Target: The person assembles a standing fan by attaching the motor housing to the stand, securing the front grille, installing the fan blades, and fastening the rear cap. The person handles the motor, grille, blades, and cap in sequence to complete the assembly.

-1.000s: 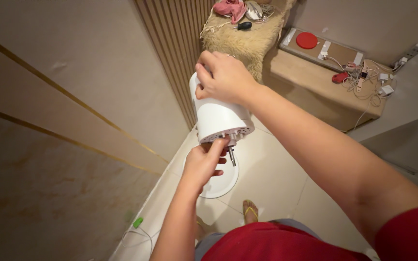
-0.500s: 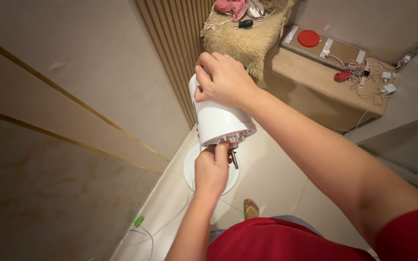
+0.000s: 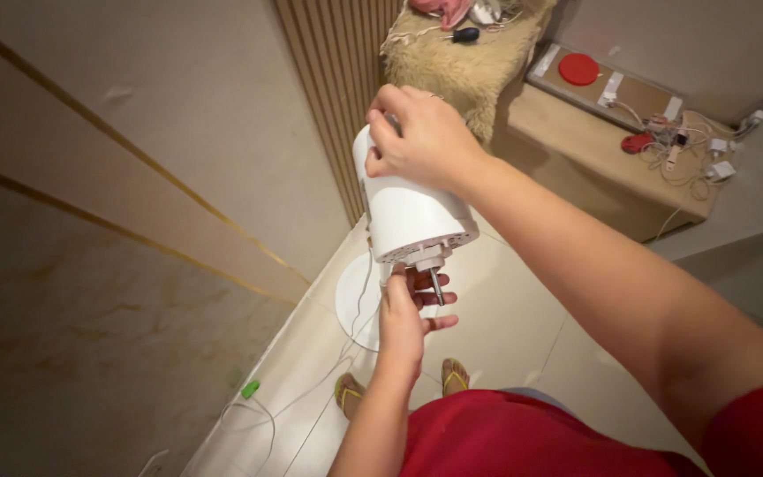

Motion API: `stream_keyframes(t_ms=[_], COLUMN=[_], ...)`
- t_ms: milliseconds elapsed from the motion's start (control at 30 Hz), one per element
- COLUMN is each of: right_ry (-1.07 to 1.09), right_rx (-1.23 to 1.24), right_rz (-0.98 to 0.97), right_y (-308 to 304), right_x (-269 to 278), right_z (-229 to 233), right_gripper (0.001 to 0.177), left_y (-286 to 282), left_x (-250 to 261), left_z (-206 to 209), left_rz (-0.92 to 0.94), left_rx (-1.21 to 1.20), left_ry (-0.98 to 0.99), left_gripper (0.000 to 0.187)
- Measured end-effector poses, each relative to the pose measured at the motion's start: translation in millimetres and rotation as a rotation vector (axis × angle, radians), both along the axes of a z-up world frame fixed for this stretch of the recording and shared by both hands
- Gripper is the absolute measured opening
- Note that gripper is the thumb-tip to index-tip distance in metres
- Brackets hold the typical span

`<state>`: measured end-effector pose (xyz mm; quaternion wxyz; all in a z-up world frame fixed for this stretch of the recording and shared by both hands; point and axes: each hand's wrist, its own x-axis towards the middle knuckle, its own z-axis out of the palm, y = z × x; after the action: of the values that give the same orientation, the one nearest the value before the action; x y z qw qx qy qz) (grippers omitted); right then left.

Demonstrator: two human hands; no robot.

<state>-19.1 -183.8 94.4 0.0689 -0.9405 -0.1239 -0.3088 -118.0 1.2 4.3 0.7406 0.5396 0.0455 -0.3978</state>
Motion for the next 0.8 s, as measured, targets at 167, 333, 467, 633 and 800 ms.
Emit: stream_keyframes(t_ms=[167, 333, 467, 633, 800], right_ry=[0.122, 0.050, 0.066, 0.066, 0.031], right_rx=[0.362, 0.269, 0.283, 0.169, 0.142], right_rz=[-0.105, -0.091, -0.127, -0.096, -0.062], right_y=[7.7, 6.2, 3.6, 1.4, 1.2], right_x=[1.1, 2.1, 2.3, 5.7, 5.8], right_z=[5.3, 3.0, -4.1, -4.8, -6.5], right_gripper=[0.027, 0.026, 0.026, 0.026, 0.028], left_y=[3.5, 1.0, -3.2, -6.0, 5.8], left_x=[1.7, 6.4, 1.9, 7.2, 3.7], left_z=[44.6, 68.9, 68.5, 32.9, -15.2], left_rz=[-0.042, -0.063, -0.084, -0.183, -0.115], left_rx=[0.323, 0.689, 0.850, 0.576, 0.082], left_ry=[-0.215, -0.690, -0.751, -0.450, -0.020], left_gripper=[0.068, 0.076, 0.071, 0.072, 0.073])
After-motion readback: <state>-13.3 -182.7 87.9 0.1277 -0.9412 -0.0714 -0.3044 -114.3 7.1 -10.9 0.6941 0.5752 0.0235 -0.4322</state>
